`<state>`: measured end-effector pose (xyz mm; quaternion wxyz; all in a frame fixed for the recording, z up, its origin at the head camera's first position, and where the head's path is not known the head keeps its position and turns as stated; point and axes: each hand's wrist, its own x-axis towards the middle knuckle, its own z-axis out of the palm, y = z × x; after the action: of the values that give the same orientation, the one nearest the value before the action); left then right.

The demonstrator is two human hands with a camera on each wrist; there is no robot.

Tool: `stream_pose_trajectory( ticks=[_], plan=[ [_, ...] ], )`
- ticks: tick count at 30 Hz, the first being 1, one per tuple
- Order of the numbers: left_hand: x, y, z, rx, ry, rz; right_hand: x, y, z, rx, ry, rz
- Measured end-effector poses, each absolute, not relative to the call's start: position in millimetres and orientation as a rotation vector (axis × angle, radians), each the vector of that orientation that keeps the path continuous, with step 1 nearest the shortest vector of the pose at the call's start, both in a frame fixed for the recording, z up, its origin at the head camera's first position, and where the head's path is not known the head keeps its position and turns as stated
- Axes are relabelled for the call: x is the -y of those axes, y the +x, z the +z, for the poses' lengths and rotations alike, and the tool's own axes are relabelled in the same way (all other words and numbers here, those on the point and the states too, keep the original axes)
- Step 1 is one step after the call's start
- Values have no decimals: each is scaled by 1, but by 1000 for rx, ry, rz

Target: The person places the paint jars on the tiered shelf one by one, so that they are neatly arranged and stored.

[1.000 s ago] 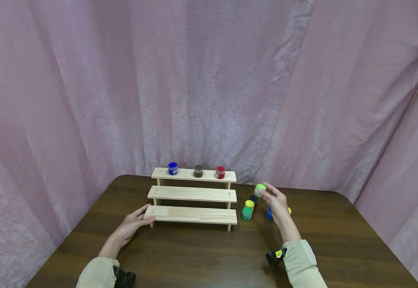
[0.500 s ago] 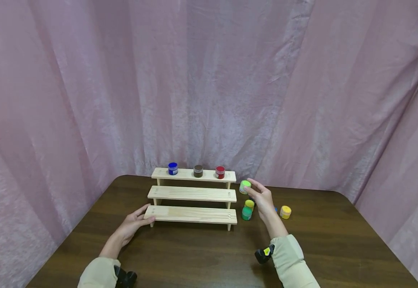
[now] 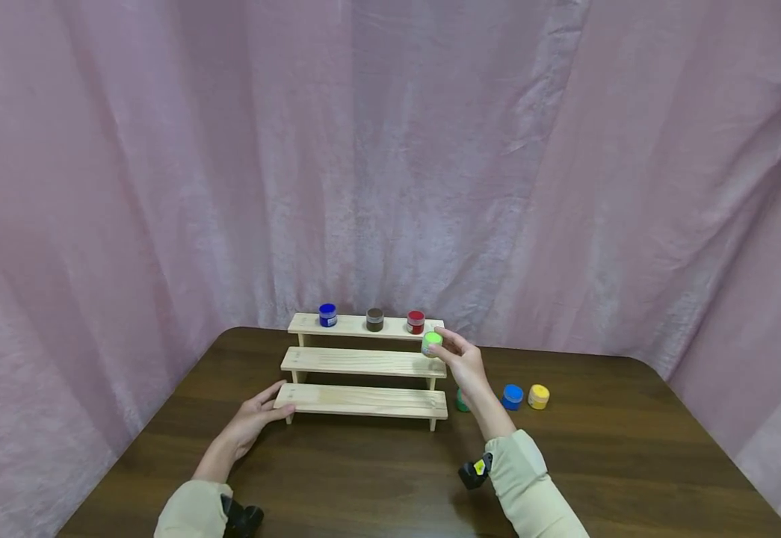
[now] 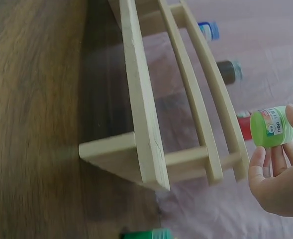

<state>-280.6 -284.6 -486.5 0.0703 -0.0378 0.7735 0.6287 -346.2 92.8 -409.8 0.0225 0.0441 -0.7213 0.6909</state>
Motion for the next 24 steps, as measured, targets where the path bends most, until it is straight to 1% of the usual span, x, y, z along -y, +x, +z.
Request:
stream_pose_trajectory(
  ticks=[6,15,24],
  plan=[
    [281,-282,-488,-2313,-113,1910,-77,-347,-408,2205,171,2167],
    [285,-279,-483,-2332,-131,1885,-36,-351,-404,2175,294,2176],
    [283,-279,-484,-2333,-125,1878,0,-346,-403,2183,372,2225]
  ],
)
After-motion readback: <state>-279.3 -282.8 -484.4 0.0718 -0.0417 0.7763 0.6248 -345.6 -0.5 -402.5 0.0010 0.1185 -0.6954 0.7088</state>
